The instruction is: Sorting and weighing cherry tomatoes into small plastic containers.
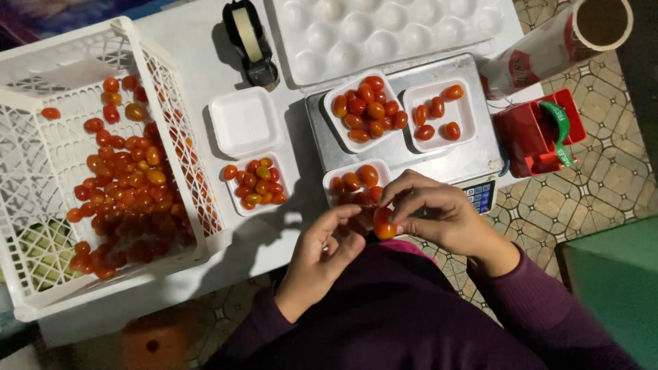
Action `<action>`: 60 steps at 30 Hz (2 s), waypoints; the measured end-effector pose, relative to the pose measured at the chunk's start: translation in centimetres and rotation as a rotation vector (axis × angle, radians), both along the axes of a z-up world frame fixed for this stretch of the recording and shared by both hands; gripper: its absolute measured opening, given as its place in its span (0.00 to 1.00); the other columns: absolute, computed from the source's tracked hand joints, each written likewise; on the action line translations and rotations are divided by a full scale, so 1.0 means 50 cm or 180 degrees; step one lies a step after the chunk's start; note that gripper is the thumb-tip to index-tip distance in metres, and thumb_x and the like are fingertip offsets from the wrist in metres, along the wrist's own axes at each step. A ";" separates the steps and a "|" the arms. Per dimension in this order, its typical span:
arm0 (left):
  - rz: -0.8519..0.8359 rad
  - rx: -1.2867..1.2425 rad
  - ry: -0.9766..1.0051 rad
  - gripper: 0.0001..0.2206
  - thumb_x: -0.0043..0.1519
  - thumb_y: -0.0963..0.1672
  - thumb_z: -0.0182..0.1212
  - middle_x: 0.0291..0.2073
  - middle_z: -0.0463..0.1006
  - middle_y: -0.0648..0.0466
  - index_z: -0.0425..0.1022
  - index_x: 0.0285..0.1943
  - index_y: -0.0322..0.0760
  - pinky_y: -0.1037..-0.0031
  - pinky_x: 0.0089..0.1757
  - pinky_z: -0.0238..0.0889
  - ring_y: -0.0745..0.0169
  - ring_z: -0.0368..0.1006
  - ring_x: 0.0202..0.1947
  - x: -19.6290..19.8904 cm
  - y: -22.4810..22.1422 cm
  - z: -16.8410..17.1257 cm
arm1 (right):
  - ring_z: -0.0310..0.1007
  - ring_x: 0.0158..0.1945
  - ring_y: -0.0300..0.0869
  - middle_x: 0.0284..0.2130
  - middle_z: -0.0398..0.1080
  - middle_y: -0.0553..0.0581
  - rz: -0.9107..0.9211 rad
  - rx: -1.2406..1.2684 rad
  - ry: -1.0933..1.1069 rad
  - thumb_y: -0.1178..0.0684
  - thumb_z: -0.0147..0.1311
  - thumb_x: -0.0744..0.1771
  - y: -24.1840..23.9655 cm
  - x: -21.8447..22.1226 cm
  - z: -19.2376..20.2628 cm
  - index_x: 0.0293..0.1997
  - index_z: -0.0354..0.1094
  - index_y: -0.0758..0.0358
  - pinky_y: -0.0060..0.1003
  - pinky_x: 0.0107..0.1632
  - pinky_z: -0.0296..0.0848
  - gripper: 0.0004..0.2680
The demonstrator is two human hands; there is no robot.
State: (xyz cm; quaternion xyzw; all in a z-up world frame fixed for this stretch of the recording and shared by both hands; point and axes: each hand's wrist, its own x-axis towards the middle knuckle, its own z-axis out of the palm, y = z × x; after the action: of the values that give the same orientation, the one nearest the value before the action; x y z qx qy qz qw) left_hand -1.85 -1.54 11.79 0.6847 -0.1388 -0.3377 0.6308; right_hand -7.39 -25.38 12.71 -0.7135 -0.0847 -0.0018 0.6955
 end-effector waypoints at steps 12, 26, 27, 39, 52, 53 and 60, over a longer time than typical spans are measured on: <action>0.0087 -0.0432 0.0039 0.19 0.52 0.41 0.76 0.38 0.81 0.54 0.71 0.48 0.39 0.78 0.43 0.74 0.69 0.80 0.36 0.008 -0.018 -0.002 | 0.72 0.54 0.45 0.49 0.73 0.55 -0.0200 -0.1204 -0.0549 0.48 0.63 0.65 0.040 -0.010 -0.013 0.56 0.71 0.60 0.41 0.60 0.70 0.16; 0.0527 0.0530 -0.0090 0.11 0.64 0.47 0.61 0.33 0.78 0.60 0.74 0.52 0.41 0.79 0.38 0.65 0.72 0.69 0.31 -0.004 0.033 -0.097 | 0.65 0.47 0.49 0.41 0.74 0.49 -0.0423 -0.3121 -0.0239 0.48 0.64 0.63 0.038 0.011 -0.163 0.57 0.67 0.53 0.47 0.48 0.62 0.17; 0.0551 0.0633 -0.0032 0.12 0.65 0.48 0.61 0.34 0.80 0.55 0.75 0.52 0.38 0.79 0.32 0.64 0.69 0.70 0.30 -0.003 0.036 -0.105 | 0.66 0.47 0.49 0.41 0.73 0.50 -0.0461 -0.3320 -0.0569 0.48 0.64 0.62 0.046 0.018 -0.167 0.55 0.69 0.52 0.47 0.49 0.63 0.16; 0.0542 0.0889 0.0036 0.11 0.64 0.47 0.59 0.45 0.81 0.59 0.76 0.51 0.41 0.78 0.43 0.67 0.71 0.75 0.43 -0.002 0.034 -0.105 | 0.60 0.54 0.57 0.54 0.63 0.60 -0.0258 -0.3748 -0.0437 0.43 0.64 0.63 0.056 0.042 -0.177 0.63 0.69 0.47 0.53 0.48 0.62 0.21; 0.0579 0.0820 0.0208 0.10 0.64 0.46 0.60 0.40 0.79 0.58 0.76 0.51 0.41 0.77 0.44 0.69 0.70 0.72 0.38 -0.006 0.028 -0.108 | 0.73 0.36 0.56 0.31 0.73 0.57 -0.2270 -0.4564 0.0207 0.47 0.59 0.65 -0.167 0.177 -0.255 0.52 0.77 0.52 0.51 0.31 0.67 0.12; 0.0578 0.0818 0.0193 0.10 0.64 0.46 0.60 0.40 0.79 0.58 0.76 0.51 0.41 0.77 0.44 0.69 0.70 0.72 0.38 -0.004 0.028 -0.108 | 0.73 0.36 0.56 0.31 0.73 0.57 -0.2282 -0.4560 0.0198 0.47 0.59 0.65 -0.172 0.181 -0.273 0.52 0.77 0.52 0.51 0.31 0.67 0.12; 0.0693 0.0856 0.0069 0.09 0.65 0.46 0.59 0.47 0.80 0.58 0.76 0.51 0.41 0.78 0.44 0.67 0.71 0.75 0.46 -0.007 0.047 -0.105 | 0.69 0.29 0.54 0.25 0.70 0.56 -0.2388 -0.4931 0.0170 0.46 0.57 0.67 -0.171 0.193 -0.298 0.31 0.76 0.54 0.48 0.27 0.63 0.08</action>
State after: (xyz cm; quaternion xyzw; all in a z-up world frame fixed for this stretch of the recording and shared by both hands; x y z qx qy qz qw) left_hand -2.21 0.83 6.54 0.7702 -0.0106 -0.2902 0.5678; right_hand 2.28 -33.95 -2.21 -0.9676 0.1957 -0.1563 -0.0322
